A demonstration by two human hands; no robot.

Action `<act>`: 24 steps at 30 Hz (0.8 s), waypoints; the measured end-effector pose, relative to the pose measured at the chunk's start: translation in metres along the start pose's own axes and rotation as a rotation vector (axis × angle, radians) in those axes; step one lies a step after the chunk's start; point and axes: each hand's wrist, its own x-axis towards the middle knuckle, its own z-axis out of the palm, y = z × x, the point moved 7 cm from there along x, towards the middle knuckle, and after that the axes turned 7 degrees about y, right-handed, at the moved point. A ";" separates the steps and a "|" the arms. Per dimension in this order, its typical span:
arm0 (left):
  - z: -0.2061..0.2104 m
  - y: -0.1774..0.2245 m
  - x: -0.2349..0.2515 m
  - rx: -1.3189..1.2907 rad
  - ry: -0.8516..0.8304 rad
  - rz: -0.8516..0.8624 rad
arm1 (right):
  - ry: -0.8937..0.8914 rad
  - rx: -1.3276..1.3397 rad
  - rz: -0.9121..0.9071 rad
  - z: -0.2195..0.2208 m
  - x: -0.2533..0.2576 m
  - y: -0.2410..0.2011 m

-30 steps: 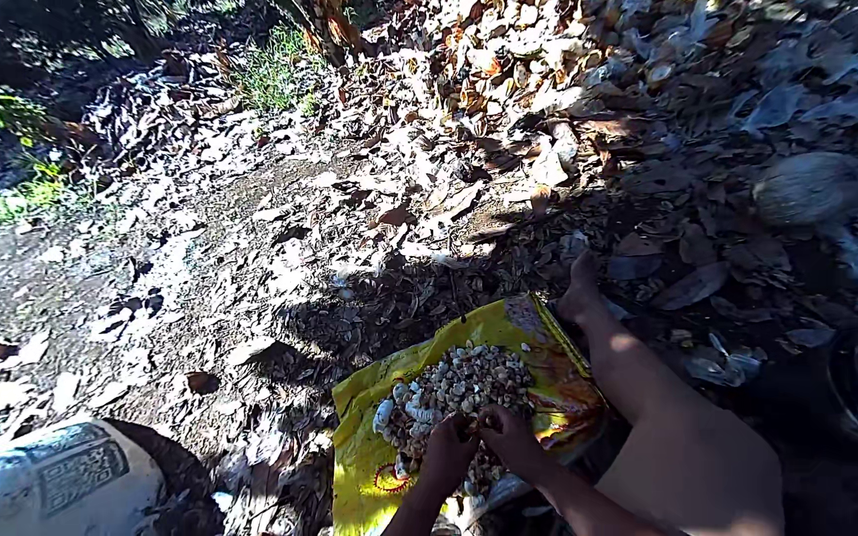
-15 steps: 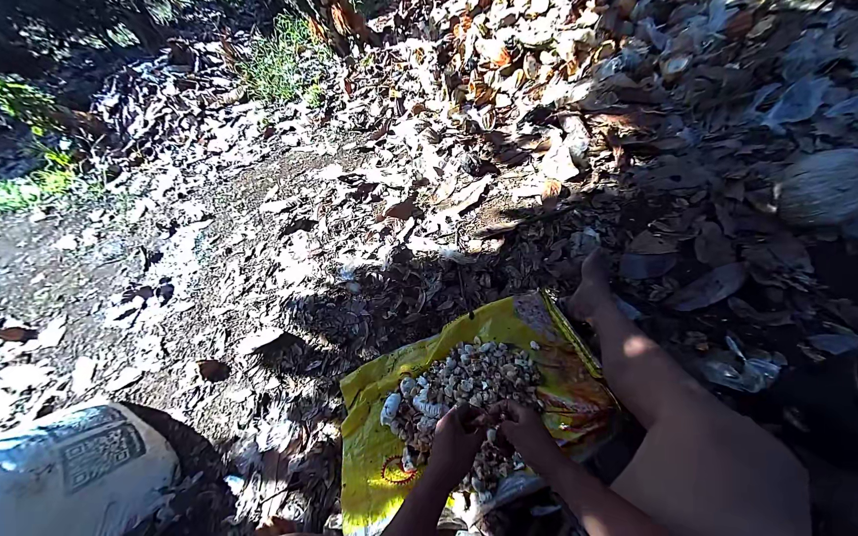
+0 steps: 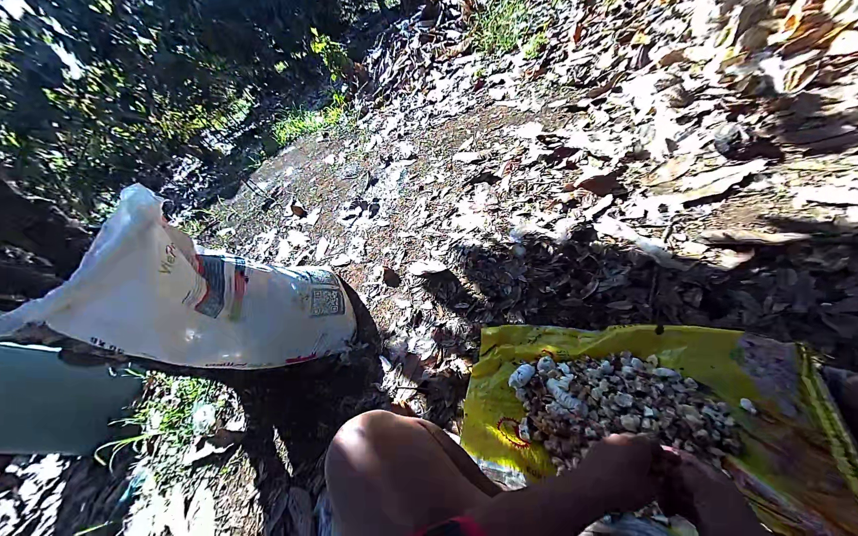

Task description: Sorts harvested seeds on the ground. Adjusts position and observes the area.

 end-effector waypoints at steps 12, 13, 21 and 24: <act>-0.002 0.003 0.004 -0.064 0.003 0.055 | 0.021 -0.157 -0.151 -0.012 0.048 0.045; -0.004 0.001 0.003 -0.089 0.020 0.055 | 0.047 -0.089 -0.368 -0.022 0.090 0.094; -0.016 -0.010 0.007 -0.085 0.051 -0.064 | 0.115 -0.127 -0.230 -0.035 0.141 0.152; -0.020 -0.010 0.007 0.024 0.043 -0.077 | 0.071 -0.130 -0.270 -0.031 0.136 0.146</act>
